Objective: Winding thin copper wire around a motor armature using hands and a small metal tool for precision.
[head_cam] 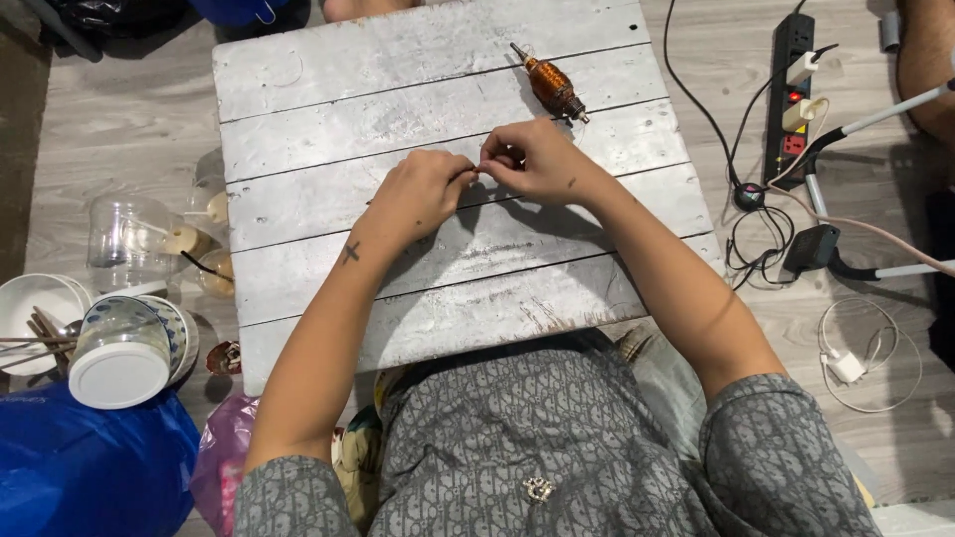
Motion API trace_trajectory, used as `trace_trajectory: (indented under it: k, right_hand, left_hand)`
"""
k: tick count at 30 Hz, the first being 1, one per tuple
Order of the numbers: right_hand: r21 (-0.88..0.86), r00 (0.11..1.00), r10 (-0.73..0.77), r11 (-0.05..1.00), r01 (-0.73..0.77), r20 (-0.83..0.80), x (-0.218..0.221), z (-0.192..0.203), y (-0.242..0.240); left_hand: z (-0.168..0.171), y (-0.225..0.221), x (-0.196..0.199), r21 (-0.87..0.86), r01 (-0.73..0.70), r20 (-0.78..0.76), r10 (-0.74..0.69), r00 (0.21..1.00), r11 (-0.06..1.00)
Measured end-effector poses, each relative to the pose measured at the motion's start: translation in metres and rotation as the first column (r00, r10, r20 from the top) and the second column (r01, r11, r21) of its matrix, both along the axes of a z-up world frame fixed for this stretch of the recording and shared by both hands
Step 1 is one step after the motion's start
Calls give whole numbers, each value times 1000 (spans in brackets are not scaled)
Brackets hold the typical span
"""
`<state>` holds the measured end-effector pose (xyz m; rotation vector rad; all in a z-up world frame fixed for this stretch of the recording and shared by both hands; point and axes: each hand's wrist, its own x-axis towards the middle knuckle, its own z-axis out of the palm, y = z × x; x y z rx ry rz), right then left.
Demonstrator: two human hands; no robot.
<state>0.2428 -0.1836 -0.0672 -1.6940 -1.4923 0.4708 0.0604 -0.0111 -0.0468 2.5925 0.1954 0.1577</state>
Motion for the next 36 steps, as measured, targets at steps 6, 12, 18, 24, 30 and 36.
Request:
trace_trajectory:
  k: [6, 12, 18, 24, 30, 36]
  right_hand:
    - [101, 996, -83, 991, 87, -46, -16, 3, 3]
    - [68, 982, -89, 992, 102, -167, -13, -10, 9]
    - [102, 994, -77, 991, 85, -78, -5, -6, 11]
    - [243, 994, -79, 968, 58, 77, -7, -2, 5]
    - [120, 998, 8, 993, -14, 55, -28, 10, 2]
    - [44, 984, -44, 998, 52, -174, -22, 0, 8]
  left_hand:
    - [0, 10, -7, -30, -70, 216, 75, 973, 997]
    - [11, 10, -13, -68, -9, 421, 36, 907, 998]
    - [16, 3, -15, -126, 91, 348, -41, 936, 988]
    - [1, 4, -11, -12, 130, 219, -124, 968, 991]
    - [-7, 22, -8, -24, -31, 322, 37, 946, 999]
    - [12, 14, -13, -138, 38, 364, 15, 931, 990]
